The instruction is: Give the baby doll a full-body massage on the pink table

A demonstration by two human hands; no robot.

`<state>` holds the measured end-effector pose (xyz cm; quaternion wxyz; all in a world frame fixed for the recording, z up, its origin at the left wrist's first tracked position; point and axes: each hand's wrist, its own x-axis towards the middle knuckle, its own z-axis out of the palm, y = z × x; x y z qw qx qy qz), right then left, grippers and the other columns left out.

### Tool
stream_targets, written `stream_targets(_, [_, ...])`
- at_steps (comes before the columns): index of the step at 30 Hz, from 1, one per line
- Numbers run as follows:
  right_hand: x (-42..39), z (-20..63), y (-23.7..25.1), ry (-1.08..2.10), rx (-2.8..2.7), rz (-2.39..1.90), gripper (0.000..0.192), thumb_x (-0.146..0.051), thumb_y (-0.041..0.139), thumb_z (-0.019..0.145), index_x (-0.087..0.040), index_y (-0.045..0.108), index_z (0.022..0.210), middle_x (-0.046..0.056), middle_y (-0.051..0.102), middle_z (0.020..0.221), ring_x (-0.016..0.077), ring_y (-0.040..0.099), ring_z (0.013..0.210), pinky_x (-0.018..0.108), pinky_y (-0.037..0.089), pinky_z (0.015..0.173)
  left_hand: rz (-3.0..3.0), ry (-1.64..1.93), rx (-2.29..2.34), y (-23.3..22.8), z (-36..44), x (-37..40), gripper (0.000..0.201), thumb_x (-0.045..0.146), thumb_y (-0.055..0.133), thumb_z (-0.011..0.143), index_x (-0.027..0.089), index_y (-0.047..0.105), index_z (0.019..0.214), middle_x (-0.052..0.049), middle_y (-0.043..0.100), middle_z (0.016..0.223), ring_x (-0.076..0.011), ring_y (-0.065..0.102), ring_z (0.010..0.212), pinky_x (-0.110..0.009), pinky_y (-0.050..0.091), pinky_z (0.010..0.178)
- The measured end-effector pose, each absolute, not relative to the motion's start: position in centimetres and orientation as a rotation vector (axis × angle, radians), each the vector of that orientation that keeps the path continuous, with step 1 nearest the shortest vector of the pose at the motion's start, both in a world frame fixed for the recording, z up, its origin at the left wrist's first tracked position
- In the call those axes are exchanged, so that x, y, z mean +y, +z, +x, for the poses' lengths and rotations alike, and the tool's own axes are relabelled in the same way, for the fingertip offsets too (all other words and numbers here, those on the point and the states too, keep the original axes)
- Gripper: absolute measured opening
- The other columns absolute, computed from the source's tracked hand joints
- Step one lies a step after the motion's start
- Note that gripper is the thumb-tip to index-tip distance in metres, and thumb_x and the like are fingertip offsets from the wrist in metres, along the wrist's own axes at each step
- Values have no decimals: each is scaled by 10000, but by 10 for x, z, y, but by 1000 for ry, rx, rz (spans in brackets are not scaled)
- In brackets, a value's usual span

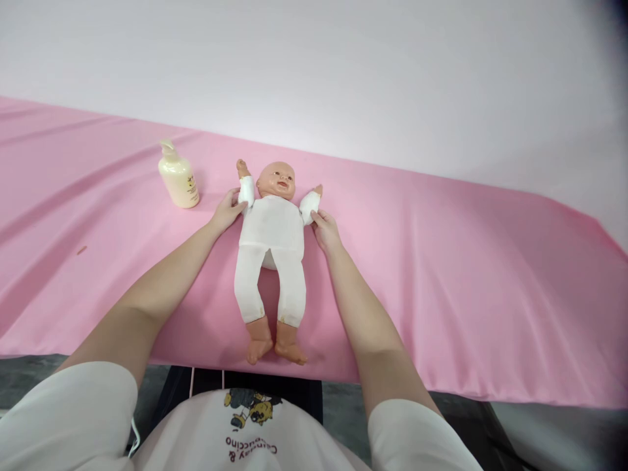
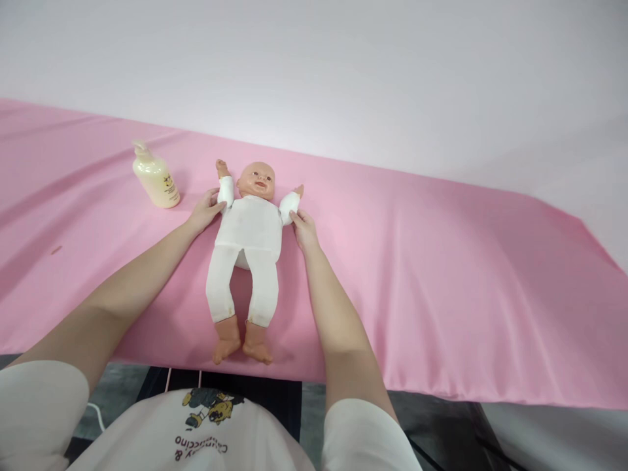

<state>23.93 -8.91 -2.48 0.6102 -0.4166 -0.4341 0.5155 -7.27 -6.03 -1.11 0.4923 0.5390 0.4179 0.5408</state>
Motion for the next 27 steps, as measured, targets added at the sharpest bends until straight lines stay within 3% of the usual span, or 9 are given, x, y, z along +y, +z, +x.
stream_targets(6, [-92, 243, -21, 1245, -1075, -870, 425, -345, 894, 565, -247, 726, 942, 19, 787, 996, 252, 712, 1018, 443, 513, 1044, 1188, 1301, 821, 1, -76, -66, 634, 178, 769, 612, 171, 585, 1218, -81, 739, 1095, -262, 688, 1053, -435, 496, 1007])
stream_targets(9, [-96, 246, -19, 1250, -1098, -870, 328, -262, 869, 541, -260, 713, 830, -4, 780, 939, 239, 713, 970, 436, 537, 1002, 1115, 1281, 743, 6, -79, -68, 485, 77, 727, 524, 173, 670, 996, -38, 759, 983, -248, 704, 970, -420, 518, 966])
stream_targets(12, [-100, 247, -19, 1225, -1111, -890, 206, -224, 816, 569, -257, 675, 715, -7, 766, 984, 225, 701, 1009, 414, 541, 1006, 1097, 1246, 727, 5, -81, -68, 297, 34, 672, 477, 162, 649, 744, -37, 756, 951, -238, 699, 948, -375, 530, 891])
stream_targets(14, [-100, 246, -20, 1223, -1105, -891, 187, -221, 794, 588, -255, 676, 729, 1, 761, 1003, 221, 699, 1032, 401, 542, 1012, 1096, 1251, 716, 3, -79, -67, 270, 43, 683, 474, 163, 628, 710, -36, 751, 962, -225, 695, 949, -345, 525, 864])
stream_targets(20, [-89, 242, -27, 1169, -1032, -865, 458, -348, 838, 616, -288, 621, 1014, 14, 762, 1063, 237, 702, 1094, 395, 565, 975, 1221, 1328, 867, -2, -75, -65, 583, 214, 814, 616, 180, 594, 1156, -33, 721, 926, -202, 690, 866, -358, 524, 867])
stream_targets(23, [-87, 243, -29, 1169, -1008, -887, 639, -372, 866, 617, -308, 549, 1168, 11, 768, 1041, 242, 722, 1062, 433, 567, 989, 1367, 1349, 1070, -3, -77, -67, 711, 313, 819, 714, 198, 519, 1349, 18, 636, 739, -176, 633, 706, -325, 506, 759])
stream_targets(27, [-88, 242, -29, 1187, -997, -904, 722, -428, 877, 616, -290, 548, 1244, 34, 770, 1093, 249, 727, 1071, 460, 529, 1066, 1632, 1286, 1373, -2, -81, -72, 629, 385, 756, 821, 232, 553, 1395, 43, 520, 652, -158, 538, 632, -310, 464, 726])
